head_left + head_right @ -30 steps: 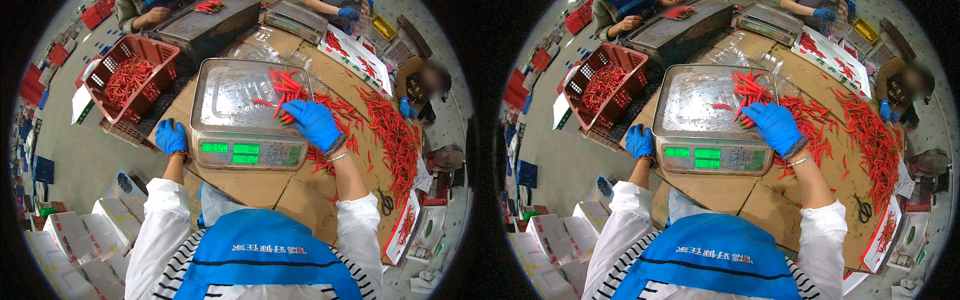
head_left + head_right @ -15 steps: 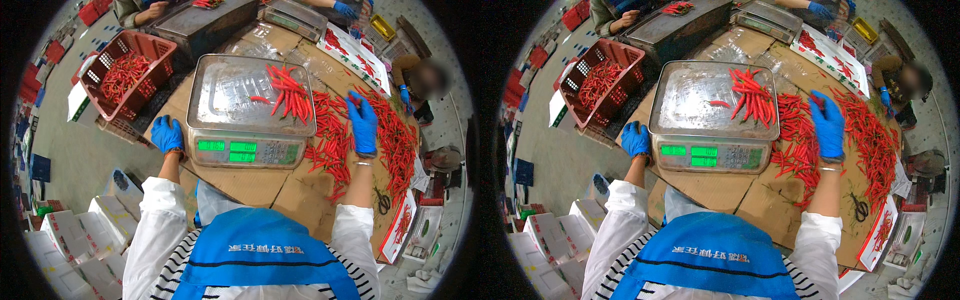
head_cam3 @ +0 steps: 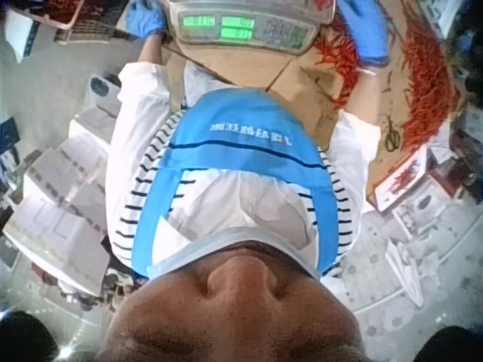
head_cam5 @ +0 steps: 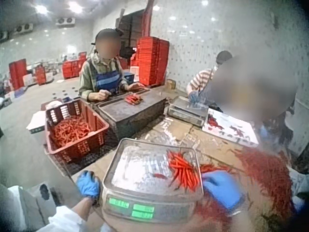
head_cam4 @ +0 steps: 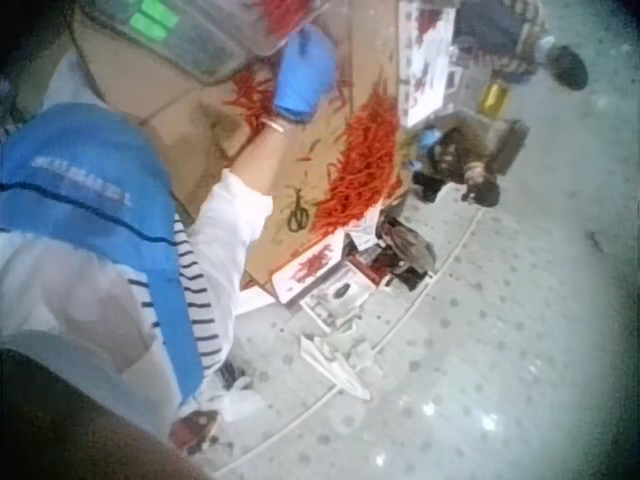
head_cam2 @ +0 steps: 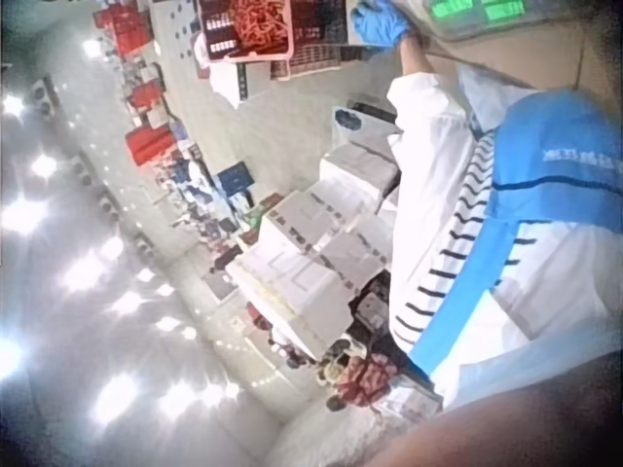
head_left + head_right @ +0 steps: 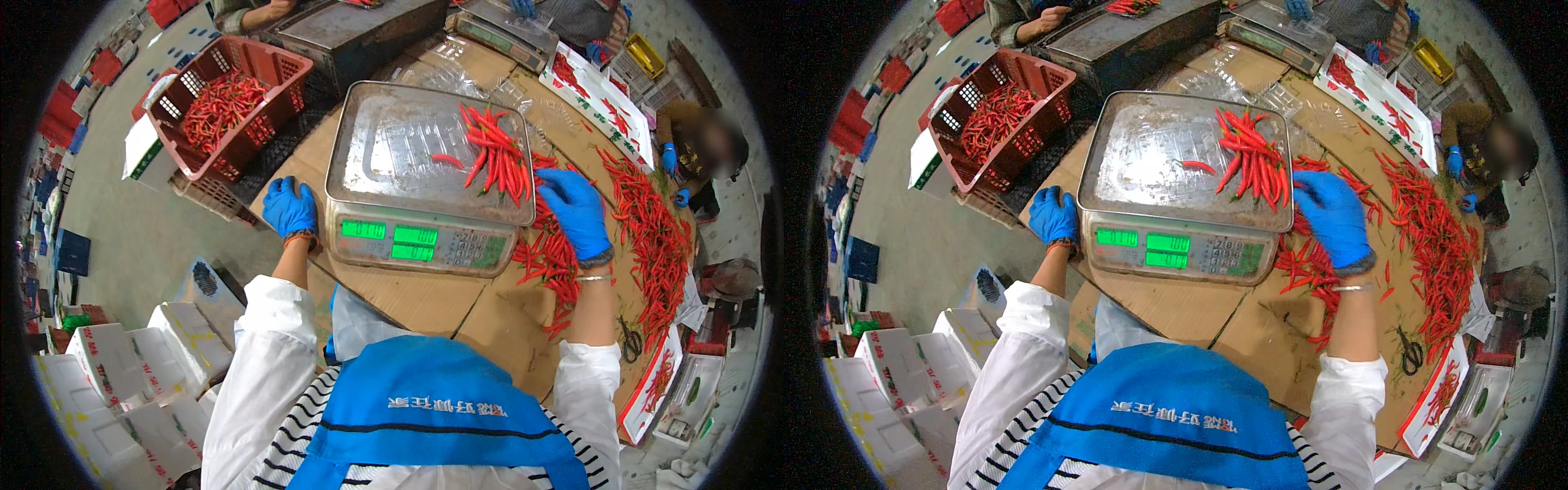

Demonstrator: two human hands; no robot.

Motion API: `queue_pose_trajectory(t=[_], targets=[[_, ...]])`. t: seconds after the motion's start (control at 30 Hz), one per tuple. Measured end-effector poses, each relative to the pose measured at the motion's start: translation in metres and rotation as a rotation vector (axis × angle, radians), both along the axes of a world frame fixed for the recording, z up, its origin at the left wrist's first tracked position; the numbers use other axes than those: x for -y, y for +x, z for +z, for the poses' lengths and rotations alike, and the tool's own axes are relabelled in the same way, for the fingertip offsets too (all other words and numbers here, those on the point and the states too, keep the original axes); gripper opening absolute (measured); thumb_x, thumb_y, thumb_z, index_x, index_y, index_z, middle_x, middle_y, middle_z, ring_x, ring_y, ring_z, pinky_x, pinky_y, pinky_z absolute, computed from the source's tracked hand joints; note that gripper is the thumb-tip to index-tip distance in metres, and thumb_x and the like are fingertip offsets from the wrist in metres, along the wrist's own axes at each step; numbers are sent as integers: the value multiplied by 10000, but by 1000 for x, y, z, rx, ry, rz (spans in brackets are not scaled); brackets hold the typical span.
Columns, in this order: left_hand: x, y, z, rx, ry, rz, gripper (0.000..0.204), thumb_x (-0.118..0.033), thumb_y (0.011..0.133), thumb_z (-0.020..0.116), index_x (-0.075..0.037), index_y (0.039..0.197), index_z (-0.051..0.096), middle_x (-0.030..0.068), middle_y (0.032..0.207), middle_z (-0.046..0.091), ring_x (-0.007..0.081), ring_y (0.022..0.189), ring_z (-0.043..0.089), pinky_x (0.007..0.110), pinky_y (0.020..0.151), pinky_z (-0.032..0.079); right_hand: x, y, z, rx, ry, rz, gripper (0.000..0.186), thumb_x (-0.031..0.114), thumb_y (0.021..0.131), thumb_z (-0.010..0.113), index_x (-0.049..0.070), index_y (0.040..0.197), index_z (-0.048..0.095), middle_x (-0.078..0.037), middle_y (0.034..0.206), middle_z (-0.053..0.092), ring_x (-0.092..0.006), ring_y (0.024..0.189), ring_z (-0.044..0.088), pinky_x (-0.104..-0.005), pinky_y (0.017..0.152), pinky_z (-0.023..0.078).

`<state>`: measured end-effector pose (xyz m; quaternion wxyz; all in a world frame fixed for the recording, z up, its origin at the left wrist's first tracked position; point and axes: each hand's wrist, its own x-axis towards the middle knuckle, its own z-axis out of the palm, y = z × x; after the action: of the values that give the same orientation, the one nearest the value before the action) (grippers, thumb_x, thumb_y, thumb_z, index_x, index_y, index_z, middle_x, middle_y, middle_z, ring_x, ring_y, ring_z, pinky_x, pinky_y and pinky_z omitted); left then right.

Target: The person trims the stems off red chili peppers using scissors and then weighs them on a digital scale. The trimmed peppers are placed into a plastic bag on the scale, and the person adjusts the quantity to reach a target weight.

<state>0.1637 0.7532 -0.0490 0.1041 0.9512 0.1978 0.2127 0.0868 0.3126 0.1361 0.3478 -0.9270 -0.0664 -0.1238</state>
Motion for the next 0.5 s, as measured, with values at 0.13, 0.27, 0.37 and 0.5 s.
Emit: queue_pose_trajectory(t=[0.13,0.27,0.37,0.5], targets=[[4,1,5,-7,-19,-5,355,-371,807,591,-144,1072,657,89,1189,580,306,1011,558,418,834,452,-54,32,8,17,-240,159,203,230,816,639,109,977,659,-91,899,644,-258,837,626,-381,705,496],[5,1,8,-7,-35,-5,346,-364,809,587,-143,1066,656,95,1198,574,309,1007,557,423,834,450,-95,72,-4,64,-464,271,207,307,796,617,120,876,657,-100,850,630,-308,803,606,-443,666,476],[5,1,6,5,-37,-4,339,-356,807,590,-141,1060,654,100,1202,572,312,1003,557,426,831,448,-112,94,-20,107,-696,329,197,300,783,613,115,833,656,-125,844,621,-319,818,605,-446,671,478],[2,1,-1,40,-14,-2,330,-344,799,599,-141,1052,653,102,1196,573,312,1003,556,429,825,448,-131,104,-11,-10,-670,286,173,276,782,593,107,793,626,-149,812,633,-349,762,612,-480,635,474]])
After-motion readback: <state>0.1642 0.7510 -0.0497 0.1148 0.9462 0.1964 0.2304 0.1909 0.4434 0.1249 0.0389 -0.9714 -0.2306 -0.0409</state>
